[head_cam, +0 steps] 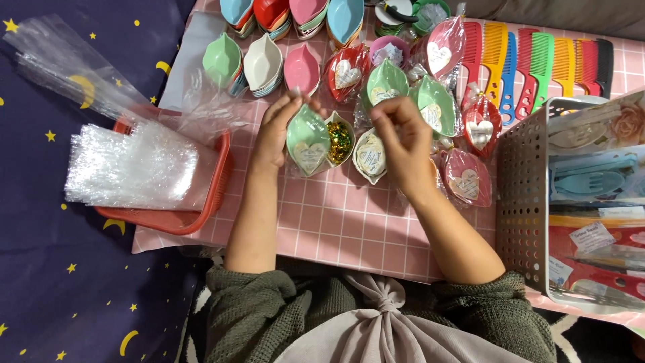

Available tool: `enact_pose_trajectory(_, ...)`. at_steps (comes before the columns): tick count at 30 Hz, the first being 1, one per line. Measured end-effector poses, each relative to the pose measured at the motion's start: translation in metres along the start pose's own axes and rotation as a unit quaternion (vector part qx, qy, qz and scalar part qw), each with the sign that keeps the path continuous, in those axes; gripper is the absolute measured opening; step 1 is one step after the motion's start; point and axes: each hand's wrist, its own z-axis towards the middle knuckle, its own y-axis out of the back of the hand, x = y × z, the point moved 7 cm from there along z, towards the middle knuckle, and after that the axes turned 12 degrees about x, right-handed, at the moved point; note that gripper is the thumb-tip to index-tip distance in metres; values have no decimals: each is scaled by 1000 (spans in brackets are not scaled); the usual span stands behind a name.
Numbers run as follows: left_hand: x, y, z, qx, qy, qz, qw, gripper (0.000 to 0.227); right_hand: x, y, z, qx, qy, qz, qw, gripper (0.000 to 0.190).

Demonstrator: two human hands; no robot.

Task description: The person picks up leaf-shaped plastic dishes, places small decorative items and heart-shaped labels inside them, and seals each dish into a small clear plastic bag by hand.

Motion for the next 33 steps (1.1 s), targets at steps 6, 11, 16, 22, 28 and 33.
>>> enact_pose_trajectory(6,17,51,-18,-61,26,82,994,11,-12,-60,-16,132,49,-127,982,6)
enact_pose_trajectory(11,6,20,-23,-67,7,228,971,14,-37,-117,-52,215,139,-285,924,35)
enact_pose_trajectory(16,-7,-4,-34,-96,21,223,970,15,-63,-147,-67,259,164,-430,849,56)
enact_pose_trajectory(22,36,59,-21,-99,49,110,988,18,-87,-154,-70,273,118,-459,837,55)
enact_pose_trajectory(28,51,81,-17,-121,58,73,988,17,-94,-157,-69,288,94,-448,841,55)
enact_pose_trajectory(33,53,86,-16,-147,67,107,981,18,-102,-157,-69,298,71,-444,842,55)
